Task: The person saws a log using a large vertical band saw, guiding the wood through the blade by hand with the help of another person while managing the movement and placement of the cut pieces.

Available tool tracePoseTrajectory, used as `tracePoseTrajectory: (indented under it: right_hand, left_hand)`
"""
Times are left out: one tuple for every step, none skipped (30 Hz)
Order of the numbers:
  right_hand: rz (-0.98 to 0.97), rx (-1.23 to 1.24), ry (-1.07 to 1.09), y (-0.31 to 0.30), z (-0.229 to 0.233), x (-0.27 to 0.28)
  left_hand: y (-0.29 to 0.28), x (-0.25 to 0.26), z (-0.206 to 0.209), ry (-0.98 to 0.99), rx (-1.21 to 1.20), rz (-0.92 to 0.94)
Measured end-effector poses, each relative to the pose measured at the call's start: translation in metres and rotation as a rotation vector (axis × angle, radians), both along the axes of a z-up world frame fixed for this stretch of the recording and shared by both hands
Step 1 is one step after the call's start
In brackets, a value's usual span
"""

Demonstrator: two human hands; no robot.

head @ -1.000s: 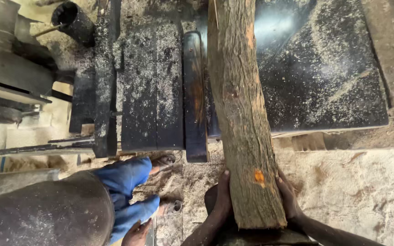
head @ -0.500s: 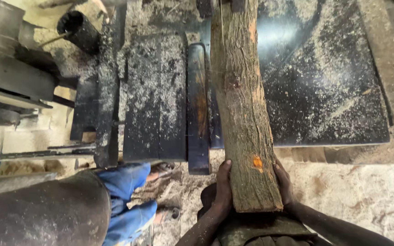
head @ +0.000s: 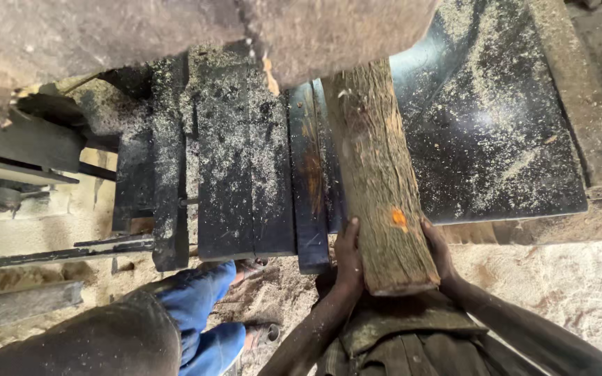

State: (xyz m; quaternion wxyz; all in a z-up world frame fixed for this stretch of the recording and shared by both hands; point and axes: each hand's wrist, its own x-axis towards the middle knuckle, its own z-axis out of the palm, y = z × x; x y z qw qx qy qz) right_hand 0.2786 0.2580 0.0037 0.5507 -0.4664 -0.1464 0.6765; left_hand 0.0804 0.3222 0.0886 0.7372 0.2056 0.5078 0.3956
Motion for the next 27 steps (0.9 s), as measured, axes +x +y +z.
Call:
tracePoseTrajectory:
  right_hand:
    - [0.001,-0.002,0.0,0.005,0.001,0.0]
    - [-0.016,-0.038,0.006,0.01,0.003,0.0]
    - [-0.027,-0.074,0.008,0.017,0.006,0.002]
    - [-0.019,-0.076,0.004,0.023,0.009,0.005]
    - [-0.018,-0.041,0.018,0.028,0.011,0.005]
    - [-0.016,-0.005,0.033,0.034,0.014,0.007]
    - [-0.01,-0.007,0.039,0.04,0.015,0.007]
    - [-0.005,-0.002,0.081,0.046,0.016,0.006]
    - [0.001,0.002,0.117,0.05,0.018,0.009]
    - [0.007,-0.001,0.117,0.054,0.02,0.012]
    - [0.005,-0.014,0.088,0.057,0.023,0.013]
    - [0.002,-0.027,0.059,0.06,0.026,0.013]
    - [0.006,-0.027,0.06,0.065,0.03,0.013]
    - [-0.013,-0.026,0.097,0.071,0.034,0.011]
    - [-0.036,-0.015,0.13,0.08,0.04,0.011]
    - [-0.035,-0.005,0.128,0.088,0.047,0.012]
    - [-0.028,-0.026,0.078,0.091,0.053,0.012]
    - [-0.022,-0.048,0.028,0.096,0.057,0.012]
    - [-0.022,-0.064,0.026,0.096,0.058,0.012]
    - [-0.018,-0.051,0.08,0.1,0.059,0.013]
    - [-0.008,-0.012,0.129,0.116,0.061,0.016]
    - [-0.002,-0.003,0.122,0.125,0.064,0.018]
    - [-0.011,-0.05,0.141,0.134,0.064,0.017]
    - [-0.02,-0.097,0.16,0.144,0.064,0.018]
    - [-0.017,-0.1,0.162,0.148,0.062,0.019]
    - [0.015,0.008,0.149,0.155,0.06,0.022]
    - [0.042,0.123,0.135,0.164,0.059,0.025]
  left_hand:
    - [0.005,0.0,0.004,0.023,-0.027,-0.03]
    - [0.009,0.0,0.007,0.045,-0.055,-0.059]
    - [0.015,0.002,0.01,0.041,-0.057,-0.051]
    - [0.021,0.004,0.011,-0.02,0.019,-0.047]
    - [0.025,0.004,0.012,-0.074,0.096,-0.039]
    - [0.028,0.006,0.014,-0.072,0.096,-0.028]
    - [0.031,0.007,0.014,-0.008,0.057,-0.03]
    - [0.034,0.008,0.015,0.056,0.018,-0.032]
    - [0.037,0.01,0.013,0.056,0.016,-0.026]
    - [0.04,0.011,0.01,0.011,0.023,-0.007]
    - [0.044,0.011,0.006,-0.032,0.032,0.01]
    - [0.049,0.012,0.002,-0.03,0.031,0.016]
    - [0.055,0.013,-0.002,-0.098,0.032,0.032]
    - [0.059,0.012,-0.006,-0.166,0.034,0.049]
    - [0.065,0.014,-0.009,-0.168,0.043,0.049]
    - [0.071,0.018,-0.01,-0.244,0.049,0.077]
    - [0.074,0.02,-0.01,-0.319,0.048,0.1]
    - [0.083,0.021,-0.009,-0.322,0.051,0.094]
    - [0.086,0.021,-0.009,-0.319,0.046,0.137]
    - [0.087,0.021,-0.007,-0.316,0.04,0.179]
    - [0.096,0.024,-0.003,-0.324,0.05,0.183]
    - [0.104,0.027,0.002,-0.342,0.024,0.238]
    - [0.112,0.027,0.007,-0.357,-0.004,0.297]
    - [0.122,0.029,0.01,-0.361,0.005,0.306]
    - [0.129,0.03,0.011,-0.161,0.068,0.339]
    - [0.135,0.032,0.01,0.04,0.13,0.369]
    - [0.142,0.034,0.009,0.041,0.134,0.367]
